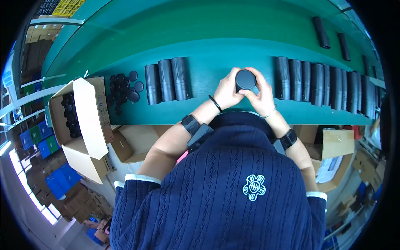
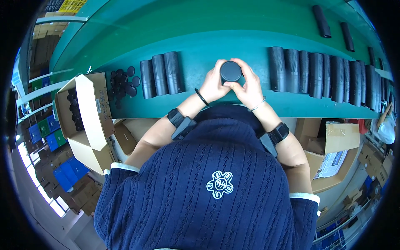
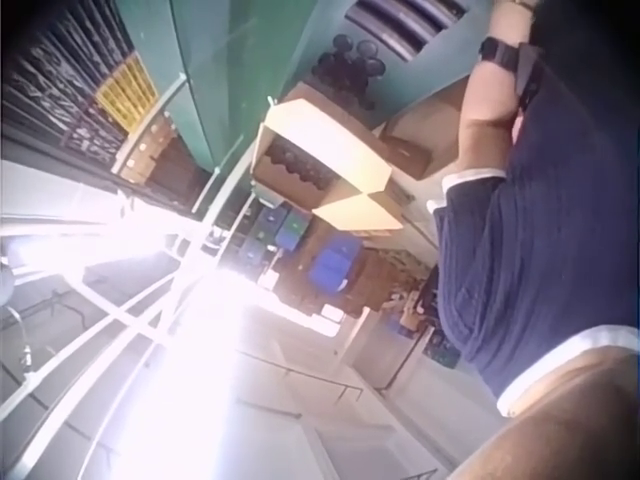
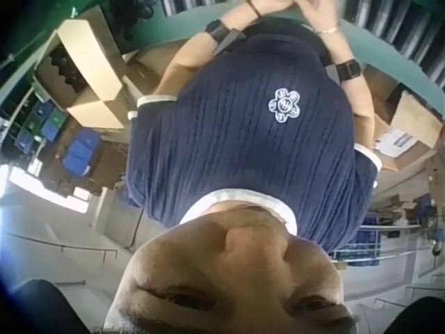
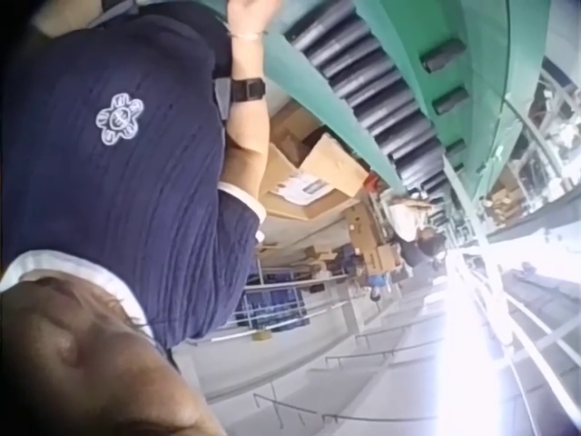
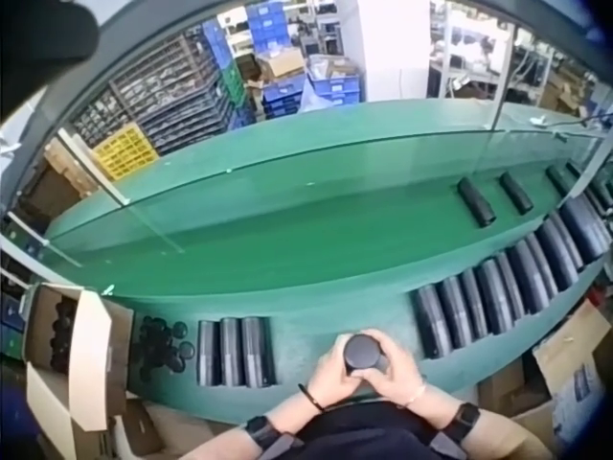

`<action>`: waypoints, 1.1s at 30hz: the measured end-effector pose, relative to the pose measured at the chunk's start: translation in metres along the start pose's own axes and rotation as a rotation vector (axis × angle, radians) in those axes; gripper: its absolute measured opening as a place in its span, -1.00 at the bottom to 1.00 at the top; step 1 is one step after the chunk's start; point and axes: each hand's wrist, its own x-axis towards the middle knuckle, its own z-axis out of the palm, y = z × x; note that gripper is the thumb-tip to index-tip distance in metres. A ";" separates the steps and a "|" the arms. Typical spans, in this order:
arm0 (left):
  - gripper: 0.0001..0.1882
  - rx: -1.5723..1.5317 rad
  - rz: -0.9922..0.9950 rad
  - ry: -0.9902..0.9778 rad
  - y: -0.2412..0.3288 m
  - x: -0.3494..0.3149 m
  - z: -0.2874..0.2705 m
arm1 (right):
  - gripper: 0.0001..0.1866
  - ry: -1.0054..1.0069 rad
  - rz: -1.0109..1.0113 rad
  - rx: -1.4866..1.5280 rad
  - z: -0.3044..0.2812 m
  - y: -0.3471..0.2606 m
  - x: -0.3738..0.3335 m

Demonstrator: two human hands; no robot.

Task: The person removes black cylinders from a cardboard box, places them on a green workbench, and fits black caps onto the ends of the cylinders by hand. The person then gathers the capped cylinders and places them into a different cardboard box.

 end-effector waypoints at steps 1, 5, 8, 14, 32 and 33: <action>-0.48 0.003 -0.014 0.036 0.002 -0.002 0.002 | -0.21 0.019 0.024 -0.025 0.001 0.001 -0.002; -0.47 -0.005 -0.032 0.012 0.000 0.005 -0.002 | -0.22 0.011 0.061 0.042 -0.004 -0.002 0.005; -0.38 -0.036 -0.002 -0.046 0.003 -0.001 -0.007 | -0.30 -0.103 0.018 0.244 -0.007 -0.006 -0.001; -0.44 0.021 0.068 0.000 0.007 0.002 -0.006 | -0.46 -0.024 0.143 0.471 -0.003 -0.010 -0.002; -0.18 -0.177 0.057 -0.240 0.000 -0.002 -0.008 | -0.76 0.062 0.307 0.622 -0.026 0.004 -0.005; -0.18 -0.151 0.054 -0.233 0.003 -0.001 -0.004 | -0.76 0.061 0.314 0.623 -0.026 0.004 -0.005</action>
